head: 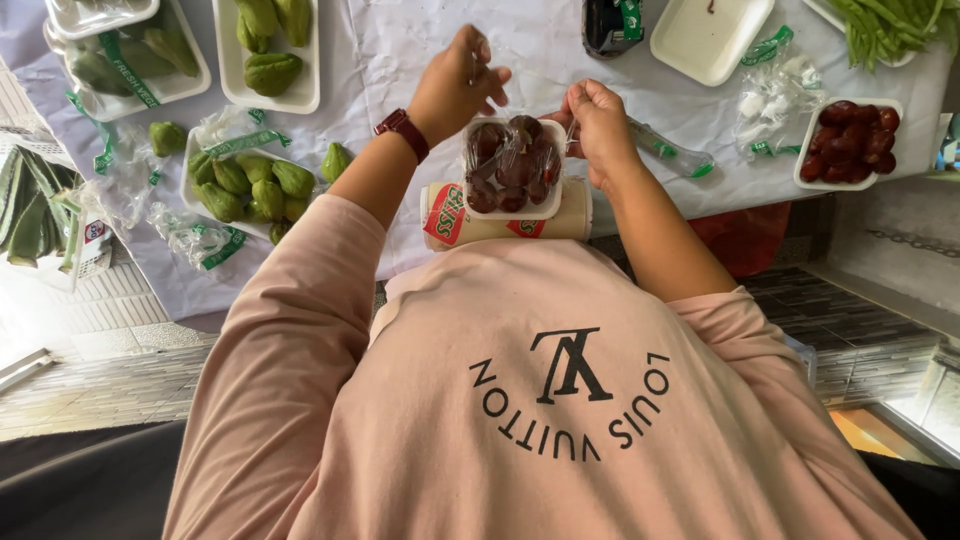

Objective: Wrapping and sealing small trays of produce using plastic film and a tape sealer

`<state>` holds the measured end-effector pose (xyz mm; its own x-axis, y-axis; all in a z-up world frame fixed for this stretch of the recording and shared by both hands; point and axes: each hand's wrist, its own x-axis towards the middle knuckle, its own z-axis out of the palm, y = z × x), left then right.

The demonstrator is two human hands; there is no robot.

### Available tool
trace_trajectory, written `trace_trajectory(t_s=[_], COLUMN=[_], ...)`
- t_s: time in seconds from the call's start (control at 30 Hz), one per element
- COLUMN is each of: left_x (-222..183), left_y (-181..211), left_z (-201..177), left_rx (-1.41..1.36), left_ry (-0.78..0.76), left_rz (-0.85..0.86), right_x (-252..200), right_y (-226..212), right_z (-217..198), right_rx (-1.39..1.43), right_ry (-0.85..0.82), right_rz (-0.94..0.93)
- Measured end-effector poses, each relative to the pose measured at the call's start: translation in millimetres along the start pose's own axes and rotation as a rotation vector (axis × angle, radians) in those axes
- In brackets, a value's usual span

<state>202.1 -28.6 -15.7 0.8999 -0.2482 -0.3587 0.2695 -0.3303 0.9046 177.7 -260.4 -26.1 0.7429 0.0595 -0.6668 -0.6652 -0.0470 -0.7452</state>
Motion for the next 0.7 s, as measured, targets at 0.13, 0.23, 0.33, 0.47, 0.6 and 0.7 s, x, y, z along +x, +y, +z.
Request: trace_trajectory(t_s=[0.13,0.23,0.33,0.47,0.6,0.7], left_x=[-1.9,-1.6,2.8,4.0,3.5,-5.0], left_y=[22.2,25.5,11.4,-0.2,7.0,28.1], left_z=[-13.8,-13.6,-11.6,-10.9,-16.4,-27.8], left_rx=[0.043,0.031,0.086,0.106,-0.016,-0.027], left_ry=[0.003,0.015,0.021,-0.081,-0.243,-0.298], left_rz=[0.138,0.042,0.107,-0.085,-0.378,-0.486], right_x=[-2.3,-8.6,-3.4,-4.0,-7.6,-7.1], right_y=[-2.7,-8.9,0.0,3.4,-1.7,4.0], right_z=[1.7,5.4,1.2,-1.9,-1.6,1.7], right_rx=[-0.025,-0.017,0.037,0.103,0.148,0.198], right_ry=[-0.003,-0.006,-0.008,-0.029,0.015,0.092], right_rz=[-0.063,0.036,0.026,0.077,0.126,0.172])
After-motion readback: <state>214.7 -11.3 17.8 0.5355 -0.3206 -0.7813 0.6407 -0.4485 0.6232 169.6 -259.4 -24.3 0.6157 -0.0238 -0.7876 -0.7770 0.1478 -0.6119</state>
